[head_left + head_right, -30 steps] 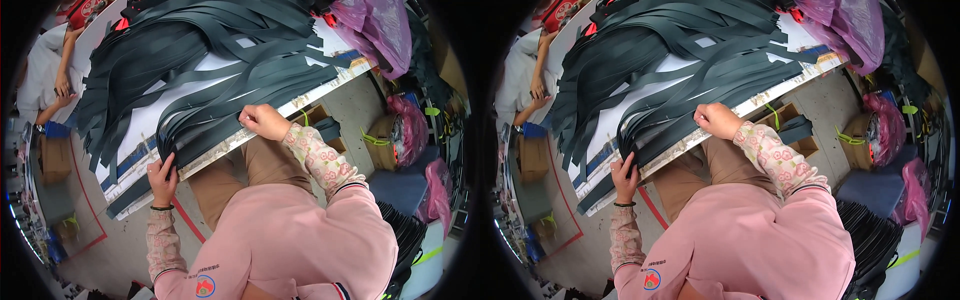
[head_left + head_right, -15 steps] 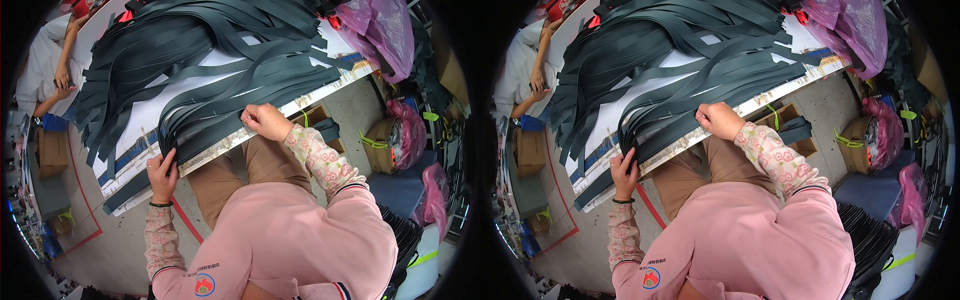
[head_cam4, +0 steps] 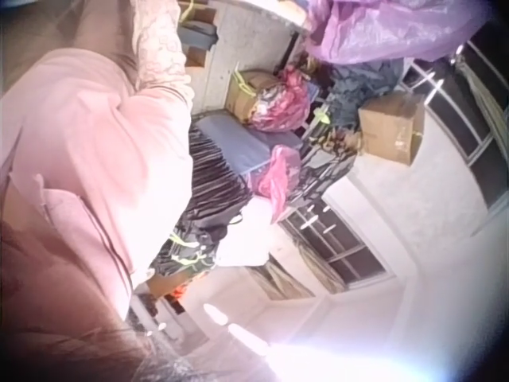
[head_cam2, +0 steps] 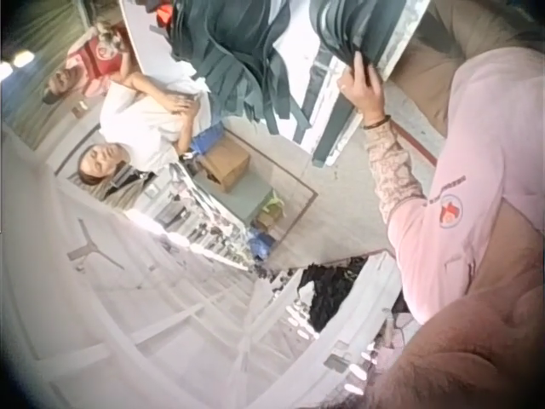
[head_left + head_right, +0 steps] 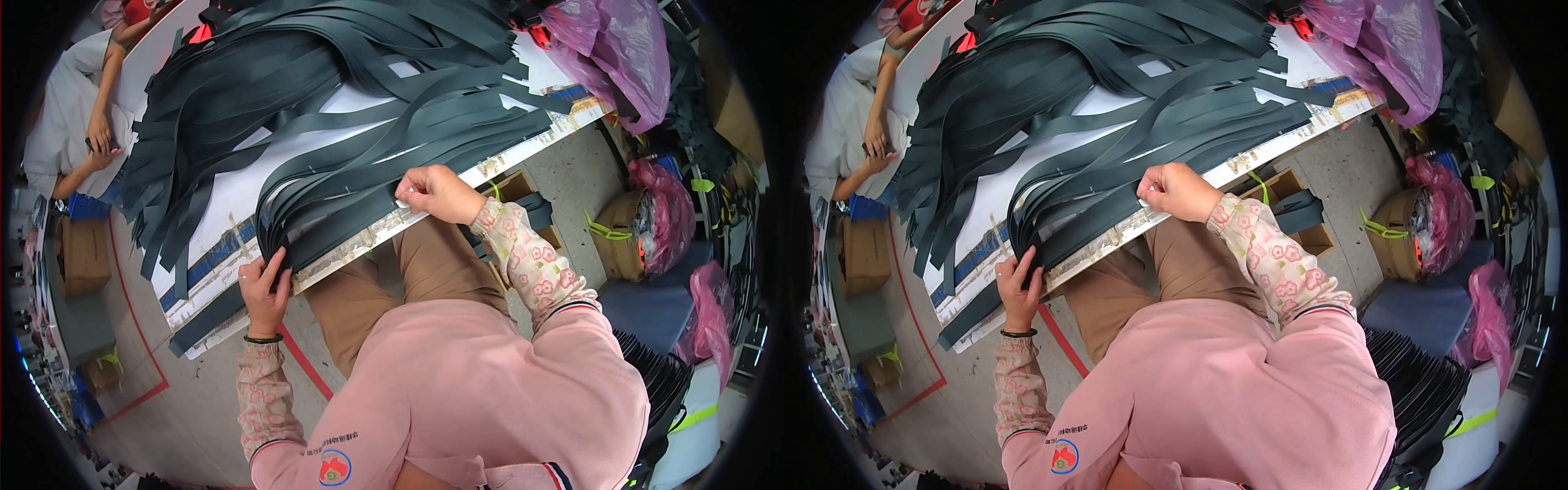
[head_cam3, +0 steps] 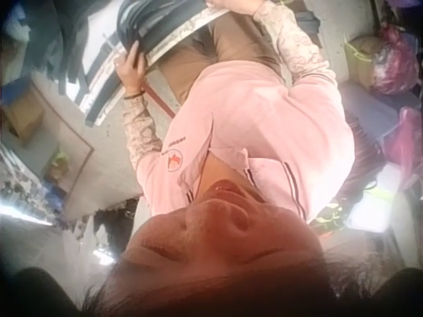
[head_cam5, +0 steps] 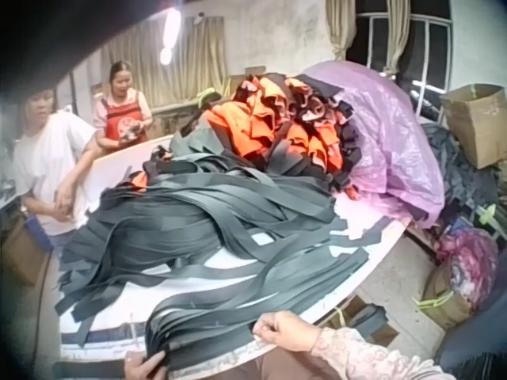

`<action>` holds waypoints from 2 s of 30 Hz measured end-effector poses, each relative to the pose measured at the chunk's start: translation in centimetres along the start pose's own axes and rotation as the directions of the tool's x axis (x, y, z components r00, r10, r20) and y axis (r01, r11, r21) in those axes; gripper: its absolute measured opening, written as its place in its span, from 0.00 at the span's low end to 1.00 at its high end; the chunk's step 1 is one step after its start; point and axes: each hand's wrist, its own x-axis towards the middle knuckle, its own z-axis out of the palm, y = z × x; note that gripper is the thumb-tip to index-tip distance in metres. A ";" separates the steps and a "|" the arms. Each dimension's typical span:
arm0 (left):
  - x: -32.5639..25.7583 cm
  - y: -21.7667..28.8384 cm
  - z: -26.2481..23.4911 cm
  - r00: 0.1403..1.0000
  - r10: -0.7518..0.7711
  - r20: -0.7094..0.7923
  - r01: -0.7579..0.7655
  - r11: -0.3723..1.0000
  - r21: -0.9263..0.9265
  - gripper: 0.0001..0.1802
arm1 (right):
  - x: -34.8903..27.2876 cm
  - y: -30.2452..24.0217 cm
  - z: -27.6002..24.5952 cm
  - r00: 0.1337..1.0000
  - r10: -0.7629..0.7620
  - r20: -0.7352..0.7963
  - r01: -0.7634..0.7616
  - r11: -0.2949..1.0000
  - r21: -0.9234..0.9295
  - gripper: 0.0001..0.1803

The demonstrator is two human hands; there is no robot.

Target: The person is organizing, sorting, and aligning long black straps on a factory workstation.

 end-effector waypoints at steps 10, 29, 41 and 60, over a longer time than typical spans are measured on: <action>-1.5 -1.5 -0.6 0.999 0.020 0.036 -0.022 0.997 0.067 0.22 | -0.2 -2.4 6.5 0.943 -0.293 0.160 0.320 0.930 -0.181 0.07; -1.7 -1.6 -0.2 0.999 0.029 0.046 -0.035 0.993 0.117 0.24 | 3.8 -4.9 15.9 0.934 -0.334 0.128 0.355 0.907 -0.228 0.16; -0.7 -0.7 -0.6 1.000 -0.027 -0.014 0.028 1.000 0.015 0.26 | 4.1 -5.0 17.3 0.964 -0.224 0.143 0.251 0.944 -0.213 0.06; -0.7 -0.6 -0.4 0.999 -0.036 -0.006 0.036 0.999 -0.014 0.28 | 4.2 -4.6 18.7 0.971 -0.207 0.123 0.236 0.918 -0.319 0.05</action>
